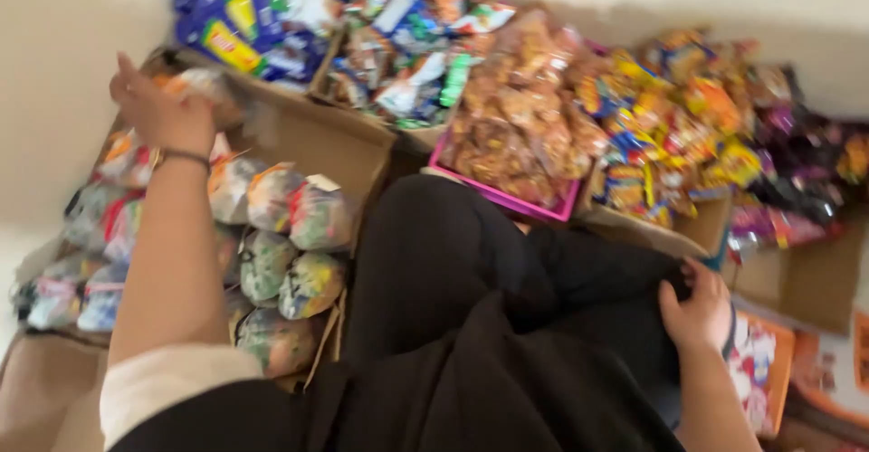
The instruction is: Packaging small snack packets into decorative drawstring bags.
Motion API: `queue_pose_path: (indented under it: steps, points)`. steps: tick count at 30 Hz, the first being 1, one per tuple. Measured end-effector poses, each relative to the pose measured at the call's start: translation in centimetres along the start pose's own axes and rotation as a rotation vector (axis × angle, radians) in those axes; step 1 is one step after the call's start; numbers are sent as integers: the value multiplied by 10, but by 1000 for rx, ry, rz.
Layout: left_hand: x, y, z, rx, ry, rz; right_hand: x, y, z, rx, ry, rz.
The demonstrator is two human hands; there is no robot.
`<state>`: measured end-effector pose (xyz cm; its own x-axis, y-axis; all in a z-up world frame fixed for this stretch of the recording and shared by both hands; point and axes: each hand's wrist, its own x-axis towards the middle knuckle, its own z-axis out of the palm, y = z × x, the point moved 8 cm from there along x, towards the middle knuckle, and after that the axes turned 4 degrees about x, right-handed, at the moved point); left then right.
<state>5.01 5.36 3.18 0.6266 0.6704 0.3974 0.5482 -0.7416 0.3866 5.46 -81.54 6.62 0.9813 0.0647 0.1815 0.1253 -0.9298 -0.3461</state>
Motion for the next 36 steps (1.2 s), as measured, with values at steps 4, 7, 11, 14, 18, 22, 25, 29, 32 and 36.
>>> queue_pose_path:
  steps: [4, 7, 11, 14, 18, 22, 25, 29, 32, 36]
  points:
    - [-45, 116, -24, -212, -168, 217, -5, 6, -7, -37, 50, 93]
    - [-105, 215, -52, -348, -142, 670, -8, -13, -29, 36, 112, 13]
    - [-169, 283, -26, -245, -489, 722, -19, 9, -40, 148, 209, -66]
    - [-221, 305, 20, -167, -748, 707, -32, 54, -35, 180, 235, -68]
    - [-283, 348, -3, 263, -589, 852, -66, 104, -60, 160, 182, 61]
    - [-278, 348, -9, 166, -636, 920, -123, 168, -109, 143, 284, 233]
    - [-277, 347, -10, 141, -592, 956, -174, 219, -141, 131, 439, 287]
    - [-277, 351, -10, 191, -598, 919, -261, 296, -152, 44, 584, 639]
    - [-274, 345, 0, 248, -579, 914, -323, 340, -144, 1, 699, 745]
    - [-271, 335, 8, 249, -517, 948, -399, 419, -87, 51, 662, 946]
